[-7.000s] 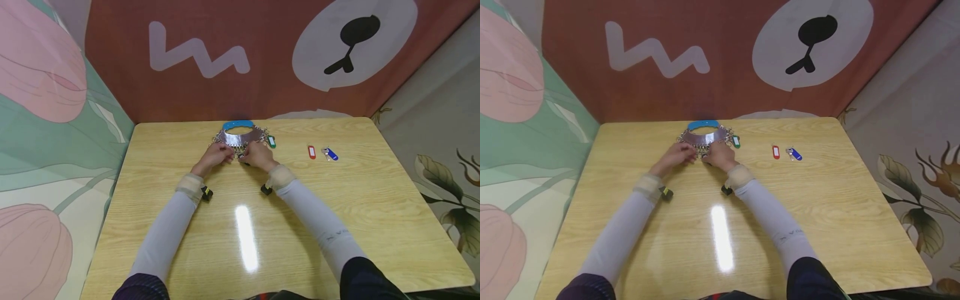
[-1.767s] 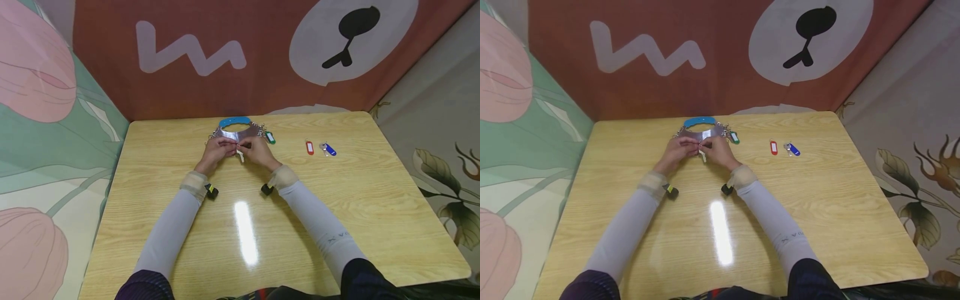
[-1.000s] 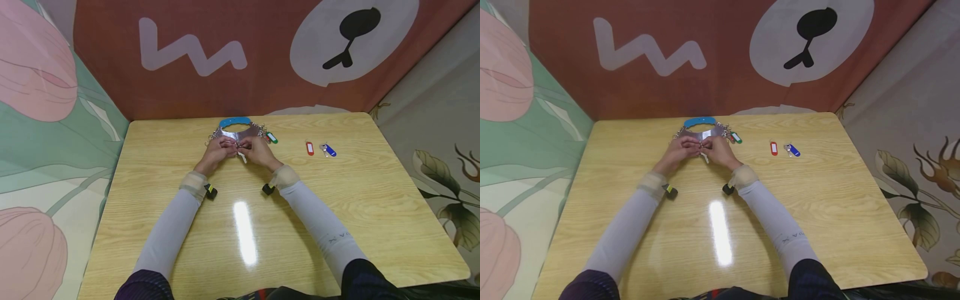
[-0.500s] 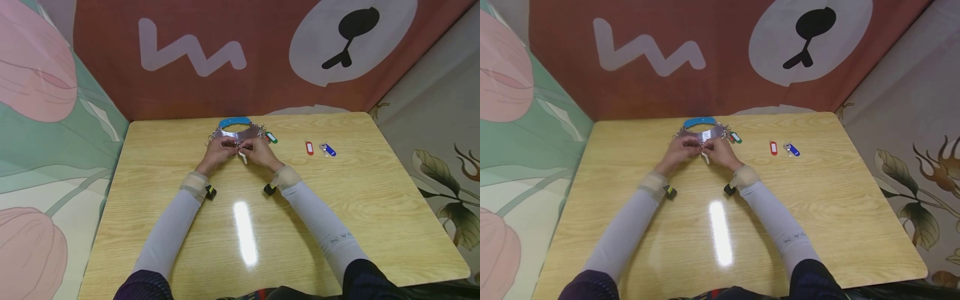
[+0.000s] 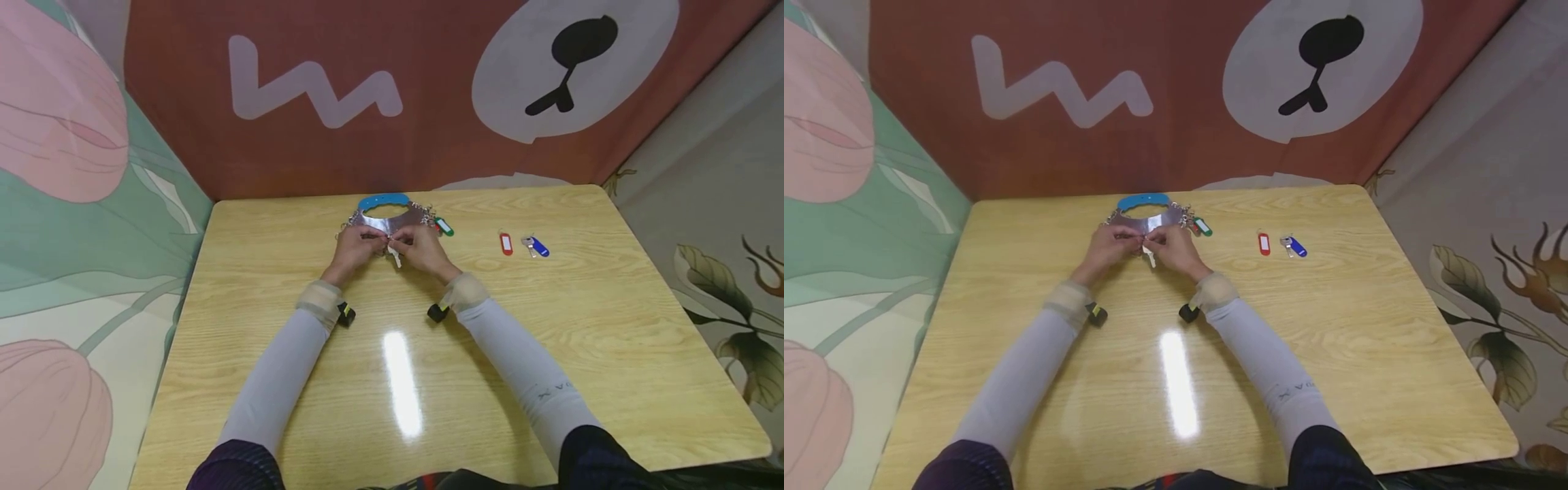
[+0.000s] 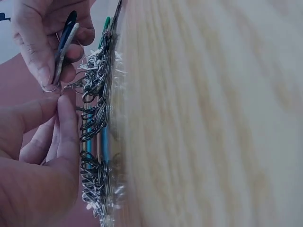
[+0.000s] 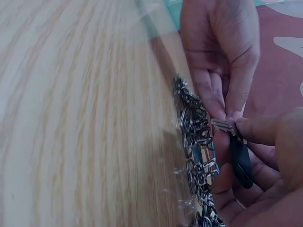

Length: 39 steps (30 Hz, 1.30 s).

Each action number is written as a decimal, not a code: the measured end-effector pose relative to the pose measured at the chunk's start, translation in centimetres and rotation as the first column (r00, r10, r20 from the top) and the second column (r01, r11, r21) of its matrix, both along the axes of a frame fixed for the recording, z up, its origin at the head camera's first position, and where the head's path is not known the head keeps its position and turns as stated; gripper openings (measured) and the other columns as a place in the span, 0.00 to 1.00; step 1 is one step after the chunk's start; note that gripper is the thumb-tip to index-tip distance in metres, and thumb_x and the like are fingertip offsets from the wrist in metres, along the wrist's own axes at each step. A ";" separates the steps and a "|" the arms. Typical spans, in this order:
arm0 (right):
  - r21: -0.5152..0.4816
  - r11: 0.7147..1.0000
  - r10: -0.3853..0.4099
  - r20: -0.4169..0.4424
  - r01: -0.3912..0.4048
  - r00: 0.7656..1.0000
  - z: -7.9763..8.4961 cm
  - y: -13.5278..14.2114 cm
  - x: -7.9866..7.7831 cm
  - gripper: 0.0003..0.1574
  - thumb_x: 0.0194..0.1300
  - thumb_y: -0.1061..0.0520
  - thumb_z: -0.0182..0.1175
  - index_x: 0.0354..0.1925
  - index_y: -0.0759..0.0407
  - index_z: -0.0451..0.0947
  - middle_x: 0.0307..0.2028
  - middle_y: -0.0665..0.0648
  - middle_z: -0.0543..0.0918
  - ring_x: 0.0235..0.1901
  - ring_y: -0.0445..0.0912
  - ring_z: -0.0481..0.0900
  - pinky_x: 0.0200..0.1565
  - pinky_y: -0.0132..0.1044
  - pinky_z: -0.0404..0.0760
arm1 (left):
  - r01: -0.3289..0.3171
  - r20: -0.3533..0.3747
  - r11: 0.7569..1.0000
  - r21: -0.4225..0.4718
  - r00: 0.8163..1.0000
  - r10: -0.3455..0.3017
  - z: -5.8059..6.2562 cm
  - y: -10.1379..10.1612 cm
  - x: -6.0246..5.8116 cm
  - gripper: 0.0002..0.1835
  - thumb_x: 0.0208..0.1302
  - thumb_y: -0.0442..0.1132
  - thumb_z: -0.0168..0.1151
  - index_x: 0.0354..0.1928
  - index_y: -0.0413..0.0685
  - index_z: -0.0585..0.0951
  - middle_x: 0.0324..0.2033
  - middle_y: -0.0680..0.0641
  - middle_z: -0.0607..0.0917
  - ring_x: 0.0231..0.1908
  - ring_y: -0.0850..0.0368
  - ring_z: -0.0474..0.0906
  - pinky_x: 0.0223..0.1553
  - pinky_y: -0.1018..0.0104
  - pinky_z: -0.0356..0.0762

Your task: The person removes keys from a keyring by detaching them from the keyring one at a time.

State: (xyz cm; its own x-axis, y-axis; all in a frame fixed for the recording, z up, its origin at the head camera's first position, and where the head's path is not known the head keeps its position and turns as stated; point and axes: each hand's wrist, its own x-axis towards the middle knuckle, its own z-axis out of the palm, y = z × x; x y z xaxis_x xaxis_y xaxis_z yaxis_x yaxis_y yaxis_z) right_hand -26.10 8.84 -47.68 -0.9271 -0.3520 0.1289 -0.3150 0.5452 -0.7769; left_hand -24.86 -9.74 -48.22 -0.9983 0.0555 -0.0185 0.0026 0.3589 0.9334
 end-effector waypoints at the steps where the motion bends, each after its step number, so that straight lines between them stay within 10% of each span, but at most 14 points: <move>1: -0.004 1.000 0.001 0.007 -0.001 1.000 0.0 0.0 0.0 0.06 0.72 0.61 0.69 0.41 0.64 0.90 0.36 0.60 0.92 0.35 0.49 0.87 0.37 0.33 0.81 | -0.008 -0.004 1.000 0.005 1.000 0.008 0.0 0.0 0.0 0.07 0.68 0.31 0.69 0.43 0.35 0.91 0.40 0.38 0.92 0.38 0.56 0.82 0.36 0.74 0.77; 21: -0.086 0.996 0.029 0.127 -0.019 0.992 0.3 0.1 -0.6 0.07 0.72 0.61 0.70 0.39 0.66 0.91 0.35 0.58 0.91 0.29 0.38 0.77 0.26 0.27 0.71 | 0.048 -0.059 0.999 -0.018 0.997 -0.049 0.5 0.2 -0.2 0.07 0.68 0.24 0.66 0.44 0.35 0.89 0.44 0.36 0.91 0.42 0.46 0.90 0.41 0.64 0.89; 26: -0.131 0.991 0.032 0.108 -0.018 0.994 0.0 0.0 -0.4 0.08 0.72 0.61 0.69 0.39 0.66 0.90 0.32 0.58 0.90 0.27 0.38 0.77 0.26 0.27 0.70 | 0.017 0.038 0.991 0.133 0.999 -0.023 0.1 0.0 -0.4 0.06 0.70 0.26 0.67 0.45 0.33 0.89 0.40 0.35 0.91 0.36 0.49 0.89 0.42 0.62 0.90; 32: -0.122 0.992 0.035 0.052 -0.028 0.998 -0.1 0.1 -0.4 0.07 0.72 0.61 0.69 0.40 0.64 0.91 0.36 0.59 0.91 0.33 0.41 0.81 0.34 0.30 0.76 | -0.040 0.220 0.913 0.406 0.974 -0.055 0.4 0.1 -0.5 0.12 0.76 0.27 0.61 0.55 0.23 0.82 0.48 0.29 0.86 0.36 0.56 0.88 0.50 0.62 0.89; 39: -0.072 0.995 0.075 -0.001 -0.075 0.997 0.0 0.2 -0.4 0.05 0.72 0.62 0.69 0.40 0.63 0.91 0.38 0.59 0.92 0.32 0.42 0.81 0.32 0.29 0.76 | -0.060 0.306 0.891 0.449 0.948 -0.090 0.5 -0.1 -0.6 0.16 0.79 0.28 0.57 0.59 0.20 0.79 0.51 0.26 0.85 0.36 0.57 0.88 0.49 0.66 0.89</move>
State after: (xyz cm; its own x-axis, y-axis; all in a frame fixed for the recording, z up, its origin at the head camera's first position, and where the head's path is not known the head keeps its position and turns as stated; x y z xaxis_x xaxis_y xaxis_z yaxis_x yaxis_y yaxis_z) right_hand -26.49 9.06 -47.71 -0.8985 -0.4108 0.1549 -0.3519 0.4628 -0.8136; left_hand -25.50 -9.81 -47.73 -0.9437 0.1477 -0.2961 -0.3115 -0.0949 0.9455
